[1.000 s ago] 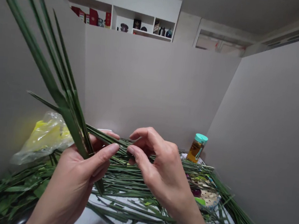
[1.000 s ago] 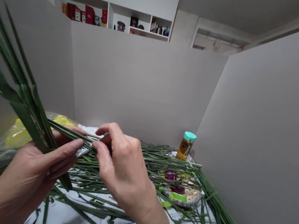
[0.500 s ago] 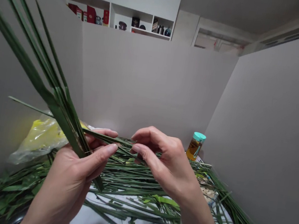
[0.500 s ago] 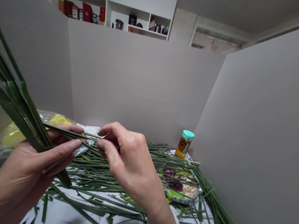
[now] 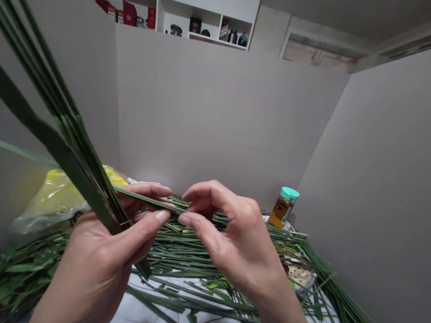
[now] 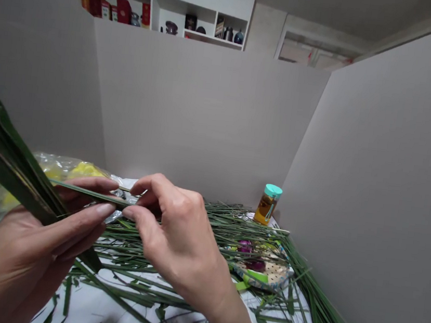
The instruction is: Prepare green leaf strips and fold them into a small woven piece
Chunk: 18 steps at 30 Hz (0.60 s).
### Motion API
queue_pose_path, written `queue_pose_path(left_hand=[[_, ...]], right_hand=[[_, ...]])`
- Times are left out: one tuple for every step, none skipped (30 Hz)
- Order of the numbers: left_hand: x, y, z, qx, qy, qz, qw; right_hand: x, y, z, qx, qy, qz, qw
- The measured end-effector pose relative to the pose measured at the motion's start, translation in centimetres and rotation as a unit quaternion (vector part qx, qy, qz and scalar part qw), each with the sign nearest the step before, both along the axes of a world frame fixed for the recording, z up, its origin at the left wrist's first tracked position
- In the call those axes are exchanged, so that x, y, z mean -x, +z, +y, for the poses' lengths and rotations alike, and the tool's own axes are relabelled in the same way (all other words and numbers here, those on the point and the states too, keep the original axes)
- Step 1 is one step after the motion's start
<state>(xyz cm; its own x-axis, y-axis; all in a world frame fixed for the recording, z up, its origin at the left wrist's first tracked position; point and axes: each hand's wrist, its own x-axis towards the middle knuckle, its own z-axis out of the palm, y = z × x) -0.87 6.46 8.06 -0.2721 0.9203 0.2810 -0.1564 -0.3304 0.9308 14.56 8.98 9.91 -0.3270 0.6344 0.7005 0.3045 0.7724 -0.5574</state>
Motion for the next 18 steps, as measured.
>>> queue_pose_path(left_hand=[[0.0, 0.0, -0.1, 0.005, -0.001, -0.006, 1.000], [0.0, -0.1, -0.1, 0.013, -0.006, -0.014, 1.000], [-0.1, -0.1, -0.2, 0.023, -0.010, -0.025, 0.999], [-0.1, 0.0, -0.2, 0.033, -0.013, -0.040, 0.999], [-0.2, 0.0, -0.2, 0.045, -0.016, -0.058, 0.997], [-0.2, 0.1, -0.2, 0.058, -0.016, -0.077, 0.995], [-0.3, 0.2, -0.2, 0.070, -0.015, -0.096, 0.993], [-0.4, 0.3, -0.2, 0.080, -0.013, -0.114, 0.990], [-0.5, 0.3, -0.2, 0.085, -0.011, -0.130, 0.988], [-0.6, 0.4, -0.1, 0.085, -0.009, -0.143, 0.986], [-0.7, 0.5, -0.1, 0.080, -0.007, -0.152, 0.985], [-0.8, 0.5, 0.0, 0.072, -0.003, -0.157, 0.985], [-1.0, 0.6, 0.0, 0.065, 0.002, -0.158, 0.985], [-1.1, 0.6, 0.0, 0.060, 0.004, -0.158, 0.986], [-1.2, 0.6, 0.0, 0.058, 0.002, -0.154, 0.986], [-1.3, 0.5, 0.0, 0.060, -0.005, -0.147, 0.987], [-1.3, 0.4, 0.0, 0.065, -0.008, -0.136, 0.989], [-1.4, 0.2, -0.1, 0.069, -0.011, -0.120, 0.990]], right_hand=[[0.1, 0.0, 0.0, 0.008, 0.000, 0.006, 1.000], [0.2, 0.0, 0.0, 0.017, 0.002, 0.010, 1.000], [0.3, 0.0, -0.1, 0.025, 0.003, 0.012, 1.000], [0.3, 0.0, -0.1, 0.031, 0.004, 0.012, 0.999], [0.3, 0.0, -0.1, 0.035, 0.003, 0.011, 0.999], [0.4, -0.1, -0.1, 0.036, 0.002, 0.009, 0.999], [0.4, -0.1, -0.1, 0.037, 0.001, 0.006, 0.999], [0.4, -0.1, -0.2, 0.037, -0.001, 0.005, 0.999], [0.5, -0.2, -0.2, 0.037, -0.003, 0.003, 0.999], [0.5, -0.2, -0.3, 0.036, -0.004, 0.002, 0.999], [0.5, -0.2, -0.3, 0.035, -0.006, 0.000, 0.999], [0.6, -0.2, -0.4, 0.031, -0.012, -0.002, 0.999], [0.6, -0.2, -0.4, 0.027, -0.019, -0.006, 0.999], [0.6, -0.3, -0.4, 0.022, -0.026, -0.011, 0.999], [0.6, -0.3, -0.5, 0.018, -0.032, -0.015, 0.999], [0.6, -0.3, -0.6, 0.014, -0.036, -0.018, 0.999], [0.6, -0.3, -0.7, 0.010, -0.040, -0.019, 0.999], [0.5, -0.3, -0.8, 0.006, -0.043, -0.019, 0.999]])
